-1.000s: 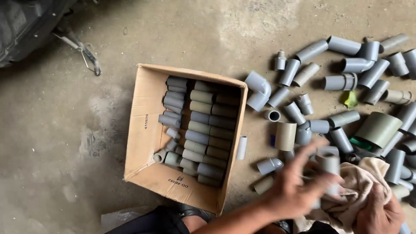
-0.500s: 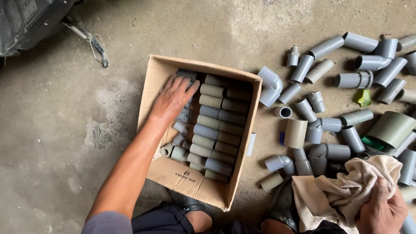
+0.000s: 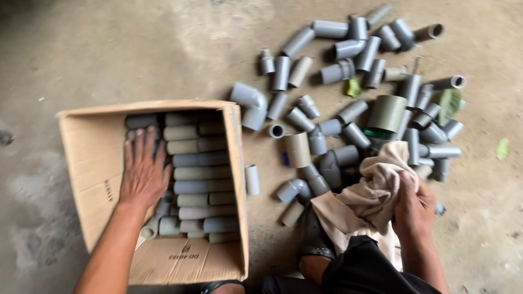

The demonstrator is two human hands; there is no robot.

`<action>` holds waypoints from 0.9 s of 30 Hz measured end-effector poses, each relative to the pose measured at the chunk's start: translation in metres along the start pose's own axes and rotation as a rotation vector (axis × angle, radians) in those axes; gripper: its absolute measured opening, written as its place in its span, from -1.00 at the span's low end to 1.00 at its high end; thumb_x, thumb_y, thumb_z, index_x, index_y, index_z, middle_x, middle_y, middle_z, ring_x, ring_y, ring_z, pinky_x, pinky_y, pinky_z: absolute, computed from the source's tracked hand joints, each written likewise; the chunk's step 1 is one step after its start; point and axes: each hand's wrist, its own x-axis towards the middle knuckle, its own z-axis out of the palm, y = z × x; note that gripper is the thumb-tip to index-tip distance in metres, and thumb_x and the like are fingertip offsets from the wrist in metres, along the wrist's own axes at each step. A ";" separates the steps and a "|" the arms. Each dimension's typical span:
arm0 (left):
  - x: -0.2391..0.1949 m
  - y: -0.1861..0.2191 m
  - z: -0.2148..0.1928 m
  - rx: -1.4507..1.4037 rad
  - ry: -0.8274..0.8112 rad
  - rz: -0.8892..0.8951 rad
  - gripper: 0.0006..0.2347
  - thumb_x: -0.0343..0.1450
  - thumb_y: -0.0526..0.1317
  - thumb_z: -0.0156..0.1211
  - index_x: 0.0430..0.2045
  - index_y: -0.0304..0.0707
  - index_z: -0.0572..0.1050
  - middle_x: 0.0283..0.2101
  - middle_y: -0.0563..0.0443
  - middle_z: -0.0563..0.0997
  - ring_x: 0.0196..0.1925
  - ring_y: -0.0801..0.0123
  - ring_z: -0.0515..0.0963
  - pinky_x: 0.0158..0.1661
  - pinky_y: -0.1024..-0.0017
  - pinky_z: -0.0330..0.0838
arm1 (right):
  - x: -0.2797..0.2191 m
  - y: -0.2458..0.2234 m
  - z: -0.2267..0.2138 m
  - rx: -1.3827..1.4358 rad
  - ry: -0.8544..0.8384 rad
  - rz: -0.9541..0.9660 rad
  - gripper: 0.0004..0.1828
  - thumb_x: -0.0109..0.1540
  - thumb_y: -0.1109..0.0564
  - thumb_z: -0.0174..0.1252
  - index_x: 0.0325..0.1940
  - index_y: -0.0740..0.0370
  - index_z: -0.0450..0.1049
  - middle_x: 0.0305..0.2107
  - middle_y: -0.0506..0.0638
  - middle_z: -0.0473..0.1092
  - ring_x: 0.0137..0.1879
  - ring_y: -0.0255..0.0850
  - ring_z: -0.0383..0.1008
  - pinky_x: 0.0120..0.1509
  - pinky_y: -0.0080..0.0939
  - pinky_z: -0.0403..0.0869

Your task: The person sits on a concrete floor and repeatedly picks up gray plastic pipe fittings from a pile. They wipe each fitting with a cloth and place it into a cardboard box. The person continues this process, handling various types of fittings including elbows and straight connectors.

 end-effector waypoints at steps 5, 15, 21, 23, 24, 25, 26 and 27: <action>-0.002 -0.003 -0.008 -0.700 0.028 -0.168 -0.40 0.54 -0.01 -0.25 0.51 -0.22 -0.11 0.57 -0.39 -0.22 0.60 -0.18 -0.29 0.48 -0.07 -0.32 | 0.006 -0.011 -0.016 -0.379 -0.140 0.017 -0.74 0.42 0.03 0.11 -0.10 0.24 0.61 -0.34 -0.05 0.47 -0.18 -0.30 0.41 -0.14 -0.29 0.41; 0.072 0.014 -0.208 -0.688 0.888 -0.061 -0.91 0.61 -0.54 0.16 -0.07 -0.68 0.56 -0.12 -0.47 0.68 -0.08 -0.12 0.69 -0.08 0.21 0.67 | 0.044 -0.088 0.029 -1.140 -0.389 -0.558 -0.55 0.29 -0.15 0.19 0.20 0.04 0.54 -0.05 0.15 0.53 -0.05 0.12 0.54 -0.14 0.11 0.47; 0.201 0.126 -0.202 -0.916 0.312 -0.002 -0.87 0.40 -0.24 0.22 -0.22 -0.13 0.55 -0.39 -0.04 0.61 -0.34 0.09 0.70 -0.35 0.18 0.62 | 0.039 -0.089 0.058 -1.260 -0.434 -0.590 -0.44 0.15 -0.16 0.32 0.19 0.02 0.54 -0.09 0.04 0.53 0.06 0.01 0.56 0.08 0.06 0.58; 0.243 0.178 -0.167 -0.766 -0.134 -0.096 -0.69 0.31 -0.39 0.16 -0.06 -0.47 0.45 -0.28 -0.32 0.67 -0.22 -0.21 0.72 -0.21 -0.10 0.61 | 0.032 -0.100 0.040 -1.287 -0.305 -0.362 -0.16 0.12 -0.37 0.30 0.34 0.15 0.42 -0.02 0.27 0.47 0.20 0.24 0.49 0.18 0.22 0.50; 0.251 0.190 -0.152 -0.761 -0.139 -0.092 -0.69 0.31 -0.39 0.16 -0.06 -0.47 0.45 -0.28 -0.32 0.67 -0.22 -0.21 0.72 -0.21 -0.10 0.61 | 0.034 -0.092 0.031 -1.283 -0.307 -0.354 -0.16 0.12 -0.37 0.30 0.34 0.15 0.42 -0.02 0.27 0.47 0.20 0.24 0.49 0.18 0.22 0.50; 0.259 0.204 -0.136 -0.716 -0.173 -0.117 -0.70 0.31 -0.42 0.18 -0.07 -0.45 0.43 -0.27 -0.32 0.68 -0.19 -0.18 0.73 -0.18 -0.07 0.61 | 0.035 -0.084 0.021 -1.266 -0.301 -0.249 -0.06 0.05 -0.43 0.33 0.32 0.21 0.43 -0.06 0.36 0.48 0.15 0.32 0.51 0.18 0.28 0.49; 0.266 0.219 -0.121 -0.670 -0.208 -0.131 -0.71 0.31 -0.46 0.20 -0.08 -0.44 0.42 -0.26 -0.32 0.68 -0.17 -0.16 0.73 -0.14 -0.05 0.62 | 0.035 -0.074 0.010 -1.246 -0.288 -0.134 0.05 -0.01 -0.50 0.35 0.30 0.27 0.43 -0.10 0.45 0.49 0.11 0.41 0.52 0.18 0.33 0.48; 0.262 0.212 -0.121 -0.664 -0.214 -0.114 -0.71 0.31 -0.46 0.20 -0.08 -0.44 0.42 -0.26 -0.32 0.68 -0.17 -0.16 0.73 -0.14 -0.05 0.62 | 0.041 -0.046 0.000 -1.240 -0.284 -0.116 0.05 -0.01 -0.50 0.35 0.30 0.27 0.43 -0.10 0.45 0.49 0.11 0.41 0.52 0.18 0.33 0.48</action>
